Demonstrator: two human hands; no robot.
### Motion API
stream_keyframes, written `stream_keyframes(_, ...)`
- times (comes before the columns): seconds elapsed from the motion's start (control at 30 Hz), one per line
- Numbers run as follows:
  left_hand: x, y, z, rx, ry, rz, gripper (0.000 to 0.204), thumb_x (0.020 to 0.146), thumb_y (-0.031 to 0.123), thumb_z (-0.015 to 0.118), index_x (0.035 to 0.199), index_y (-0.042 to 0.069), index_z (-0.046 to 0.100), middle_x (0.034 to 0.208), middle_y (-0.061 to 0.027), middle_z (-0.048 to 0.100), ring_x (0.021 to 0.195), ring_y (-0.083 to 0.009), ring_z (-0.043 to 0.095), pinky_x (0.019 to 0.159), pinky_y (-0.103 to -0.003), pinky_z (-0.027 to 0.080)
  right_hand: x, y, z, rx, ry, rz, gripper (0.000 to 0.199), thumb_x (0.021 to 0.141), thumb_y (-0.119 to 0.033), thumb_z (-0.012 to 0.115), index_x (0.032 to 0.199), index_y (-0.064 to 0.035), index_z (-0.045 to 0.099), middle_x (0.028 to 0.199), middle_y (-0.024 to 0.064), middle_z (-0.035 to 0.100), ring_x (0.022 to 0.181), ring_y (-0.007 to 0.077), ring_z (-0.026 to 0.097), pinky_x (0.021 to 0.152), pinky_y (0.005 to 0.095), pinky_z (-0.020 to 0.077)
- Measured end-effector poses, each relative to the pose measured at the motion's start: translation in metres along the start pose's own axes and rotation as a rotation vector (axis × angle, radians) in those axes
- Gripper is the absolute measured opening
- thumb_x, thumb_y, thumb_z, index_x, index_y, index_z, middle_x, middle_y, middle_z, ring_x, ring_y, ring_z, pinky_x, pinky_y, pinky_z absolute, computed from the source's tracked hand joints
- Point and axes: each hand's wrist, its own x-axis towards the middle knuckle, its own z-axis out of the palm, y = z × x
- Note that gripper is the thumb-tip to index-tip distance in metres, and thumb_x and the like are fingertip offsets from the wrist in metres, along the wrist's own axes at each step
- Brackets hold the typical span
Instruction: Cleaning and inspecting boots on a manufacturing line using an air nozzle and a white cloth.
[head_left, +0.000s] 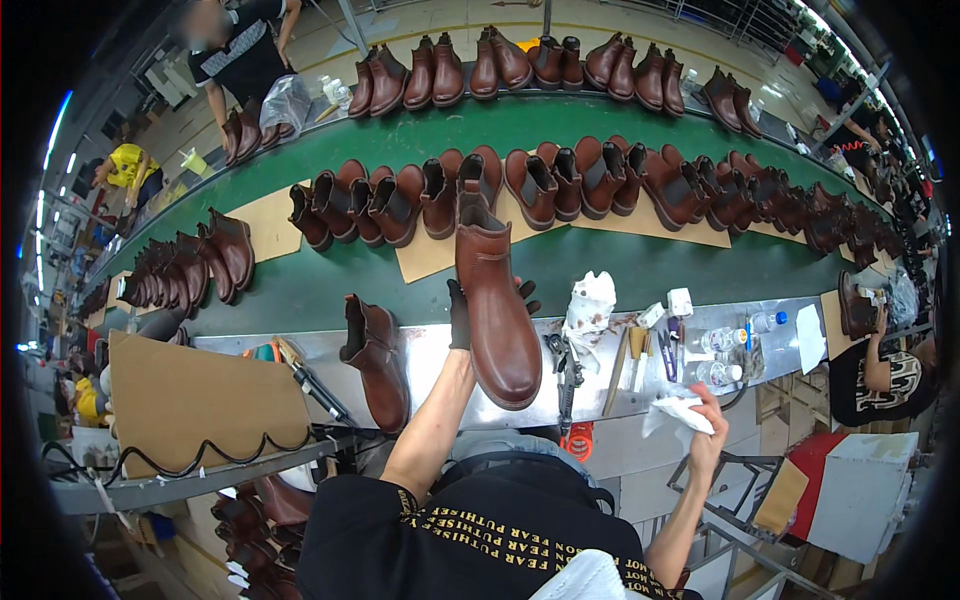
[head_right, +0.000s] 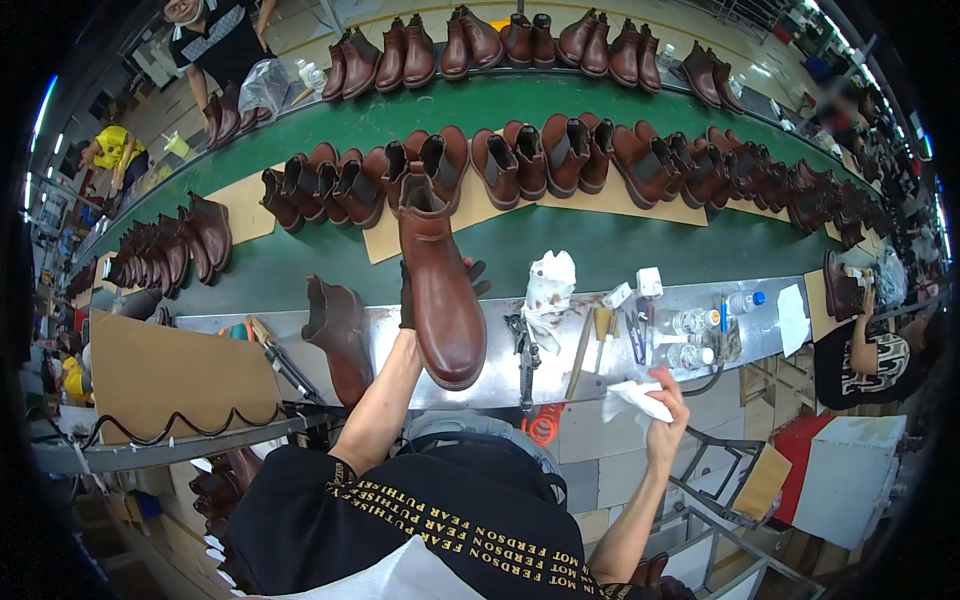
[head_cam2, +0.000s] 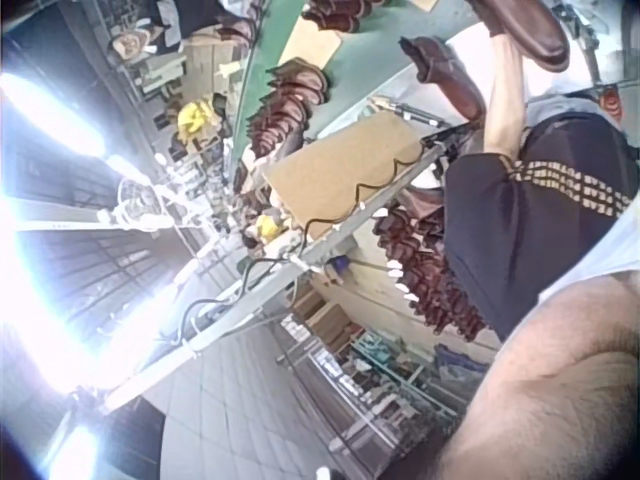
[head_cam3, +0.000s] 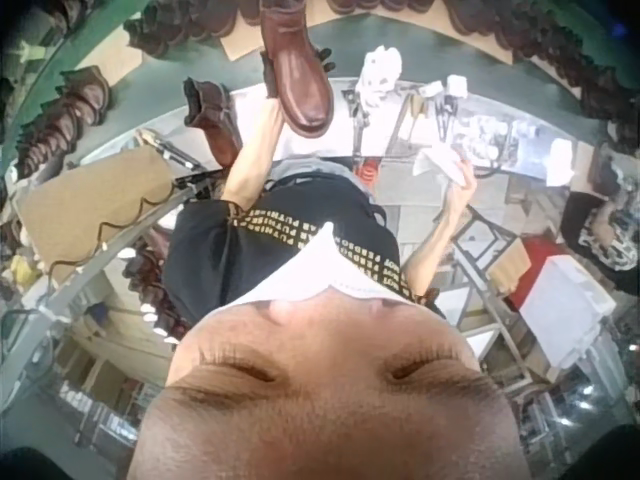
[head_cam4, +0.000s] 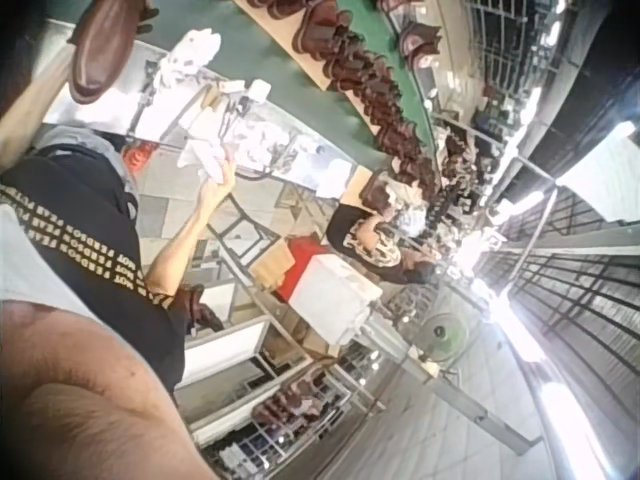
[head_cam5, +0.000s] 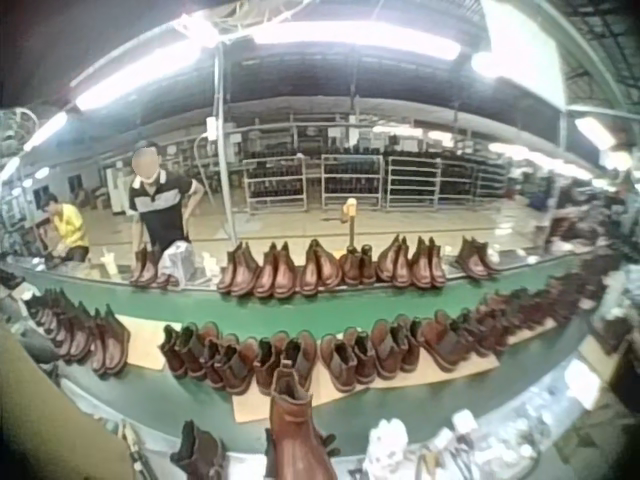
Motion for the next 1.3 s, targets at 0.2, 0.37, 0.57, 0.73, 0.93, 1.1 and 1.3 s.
stream_keyframes(0.2,0.015,-0.020,-0.018,0.265,0.141,0.071,0.036,0.093,0.033,0.041,0.112,0.005,0.052,0.108,-0.0161,0.059,0.109,-0.0310,0.052,0.097,-0.052,0.038,-0.036,0.049,0.025,0.699,0.189,0.559,0.008,0.088,-0.010,0.052,0.092,-0.0052,0.057,0.075,0.0024,0.054,0.059,0.0092,0.050,0.048,0.0217,0.0403)
stream_keyframes(0.37,-0.014,-0.016,-0.018,0.096,-0.091,0.060,0.033,0.094,0.029,0.043,0.121,0.012,0.048,0.115,-0.0114,0.057,0.115,-0.0295,0.049,0.106,-0.050,0.027,-0.006,0.065,0.012,0.877,0.278,0.527,0.034,0.089,-0.013,0.055,0.122,-0.0056,0.051,0.074,-0.0003,0.055,0.058,0.0068,0.052,0.047,0.0200,0.0414)
stream_keyframes(0.57,-0.037,-0.052,-0.012,0.144,0.041,-0.013,0.050,0.090,0.048,0.039,0.122,0.011,0.048,0.113,-0.0140,0.059,0.116,-0.0349,0.048,0.104,-0.054,0.028,0.020,0.106,-0.037,0.546,0.659,0.320,0.034,0.092,-0.012,0.048,0.123,0.0009,0.045,0.082,0.0097,0.062,0.071,0.0126,0.060,0.059,0.0247,0.0490)
stream_keyframes(0.73,-0.056,-0.054,-0.010,0.080,0.141,-0.016,0.068,0.084,0.065,0.038,0.122,0.009,0.048,0.108,-0.0169,0.060,0.115,-0.0380,0.048,0.103,-0.055,0.030,0.028,0.125,-0.058,0.632,0.671,0.460,0.033,0.094,-0.023,0.048,0.124,-0.0086,0.046,0.073,0.0085,0.062,0.044,0.0058,0.044,0.034,0.0207,0.0306)
stream_keyframes(0.93,-0.058,-0.049,-0.008,0.188,0.282,0.026,0.074,0.080,0.068,0.042,0.121,0.008,0.047,0.108,-0.0165,0.060,0.112,-0.0390,0.050,0.098,-0.057,0.036,0.078,0.153,-0.066,0.686,0.379,0.628,0.018,0.093,-0.026,0.050,0.096,-0.0084,0.055,0.069,0.0073,0.060,0.044,0.0050,0.042,0.035,0.0202,0.0312)
stream_keyframes(1.1,-0.053,-0.048,-0.025,0.135,0.155,-0.004,0.058,0.091,0.050,0.038,0.127,0.005,0.041,0.116,-0.0184,0.054,0.103,-0.0370,0.055,0.090,-0.053,0.044,0.025,0.169,-0.033,0.334,0.384,0.296,0.039,0.092,-0.024,0.049,0.126,-0.0033,0.047,0.093,0.0073,0.062,0.072,0.0118,0.058,0.060,0.0228,0.0464)
stream_keyframes(1.3,-0.051,-0.048,-0.027,0.263,0.318,0.269,0.068,0.089,0.059,0.033,0.132,0.007,0.038,0.123,-0.0142,0.051,0.111,-0.0320,0.050,0.095,-0.047,0.041,0.004,0.159,-0.016,-0.095,0.383,0.055,0.040,0.089,-0.016,0.049,0.125,0.0002,0.048,0.114,0.0135,0.057,0.096,0.0214,0.060,0.079,0.0305,0.0485)
